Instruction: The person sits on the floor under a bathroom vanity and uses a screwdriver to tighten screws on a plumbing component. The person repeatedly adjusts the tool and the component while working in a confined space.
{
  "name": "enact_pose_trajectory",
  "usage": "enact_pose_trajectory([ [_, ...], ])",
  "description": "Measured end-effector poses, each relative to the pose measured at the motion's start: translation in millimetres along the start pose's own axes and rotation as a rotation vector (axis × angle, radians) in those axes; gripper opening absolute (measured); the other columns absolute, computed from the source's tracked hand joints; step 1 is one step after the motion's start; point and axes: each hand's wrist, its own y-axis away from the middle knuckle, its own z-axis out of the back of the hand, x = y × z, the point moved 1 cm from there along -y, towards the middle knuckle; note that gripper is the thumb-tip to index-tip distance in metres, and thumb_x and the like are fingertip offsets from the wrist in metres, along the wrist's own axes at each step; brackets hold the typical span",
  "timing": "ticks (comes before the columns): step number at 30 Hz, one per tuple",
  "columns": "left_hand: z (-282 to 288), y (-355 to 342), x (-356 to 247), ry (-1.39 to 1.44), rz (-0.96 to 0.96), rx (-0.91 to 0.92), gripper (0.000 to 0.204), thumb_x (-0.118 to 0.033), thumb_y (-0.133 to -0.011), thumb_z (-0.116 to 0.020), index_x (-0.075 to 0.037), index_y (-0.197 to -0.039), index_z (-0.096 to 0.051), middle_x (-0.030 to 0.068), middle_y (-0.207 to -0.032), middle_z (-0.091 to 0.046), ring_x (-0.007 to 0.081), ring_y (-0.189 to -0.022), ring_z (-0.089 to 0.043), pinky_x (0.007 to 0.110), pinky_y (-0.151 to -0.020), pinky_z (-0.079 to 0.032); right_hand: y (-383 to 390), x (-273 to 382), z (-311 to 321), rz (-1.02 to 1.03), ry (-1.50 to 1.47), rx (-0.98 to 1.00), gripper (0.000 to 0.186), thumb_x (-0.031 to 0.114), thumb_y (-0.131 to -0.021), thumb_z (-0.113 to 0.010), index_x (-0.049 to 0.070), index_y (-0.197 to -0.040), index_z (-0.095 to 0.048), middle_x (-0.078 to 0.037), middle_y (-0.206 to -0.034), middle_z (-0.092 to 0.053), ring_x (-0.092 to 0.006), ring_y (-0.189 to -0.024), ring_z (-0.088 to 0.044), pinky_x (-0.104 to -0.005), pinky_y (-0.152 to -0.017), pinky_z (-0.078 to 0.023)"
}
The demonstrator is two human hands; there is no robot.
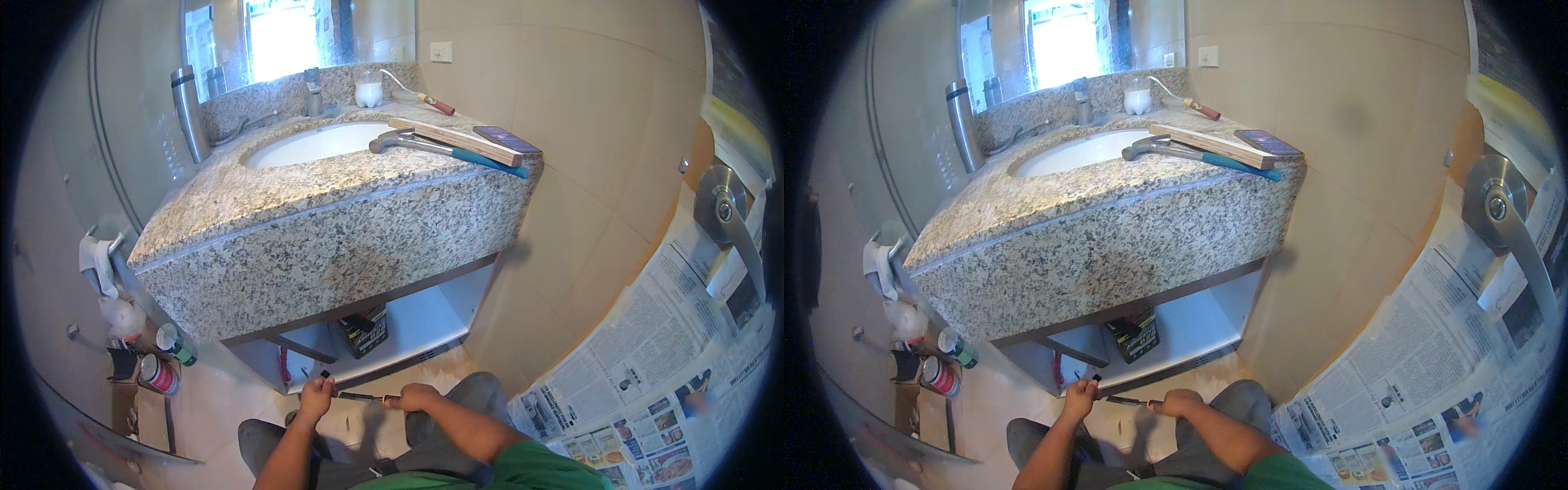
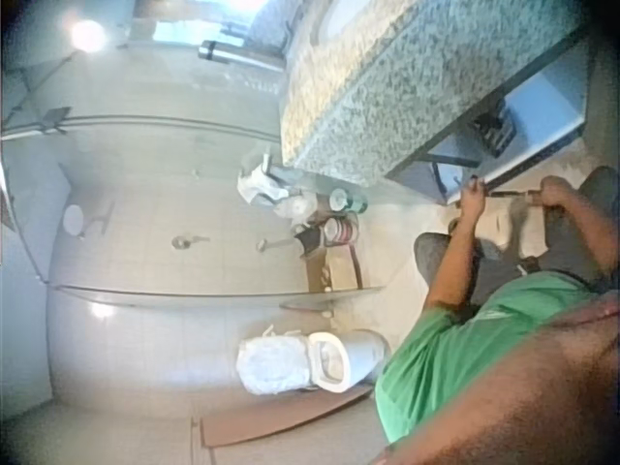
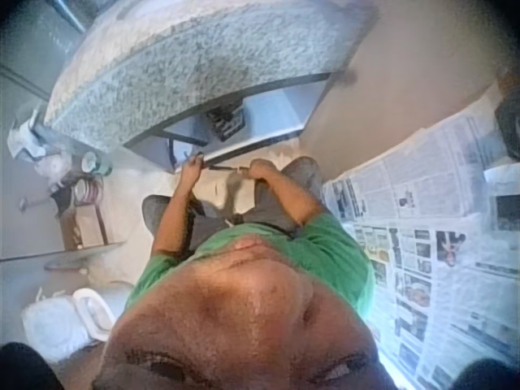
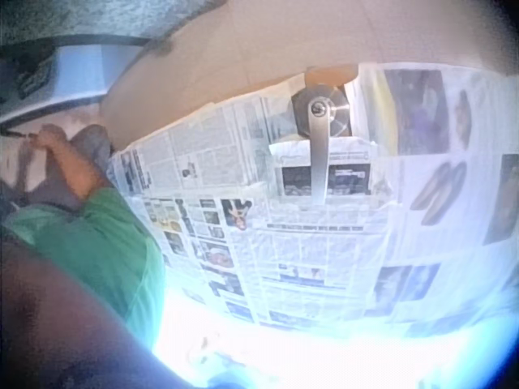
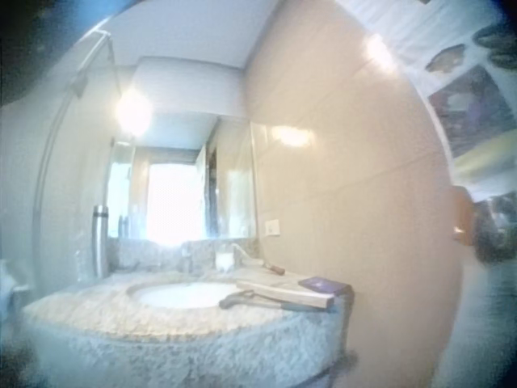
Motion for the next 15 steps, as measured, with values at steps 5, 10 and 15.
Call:
enact_pose_trajectory([
  [5,1,-13,29,0.02,0.018,-0.012,0.038,-0.026,-0.102,-0.059,0.0,-0.074,-0.062,0.0084,-0.067,-0.066,0.0162,-0.063,-0.062,0.033,-0.064,-0.049,-5,2,-6,0.004,0.006,-0.04,0.087,0.081,-0.082,-0.054,-0.001,-0.104,-0.075,-0.022,-0.106,-0.072,-0.0363,-0.104,-0.069,-0.0443,-0.09,-0.053],
  [10,-3,-11,19,0.122,0.057,-0.003,0.038,-0.024,-0.101,-0.06,0.0,-0.072,-0.059,0.0083,-0.065,-0.064,0.0154,-0.062,-0.061,0.033,-0.062,-0.049,7,6,0,0.016,-0.031,-0.057,0.086,0.08,-0.082,-0.057,-0.001,-0.105,-0.075,-0.022,-0.108,-0.072,-0.0362,-0.105,-0.069,-0.0441,-0.09,-0.053],
  [15,-5,-16,32,0.079,0.015,-0.016,0.039,-0.026,-0.1,-0.06,0.0,-0.072,-0.058,0.0099,-0.064,-0.063,0.018,-0.06,-0.063,0.035,-0.062,-0.051,3,5,0,-0.002,0.008,-0.036,0.081,0.078,-0.084,-0.055,0.004,-0.113,-0.073,-0.022,-0.114,-0.071,-0.0383,-0.111,-0.066,-0.0451,-0.095,-0.051],
])
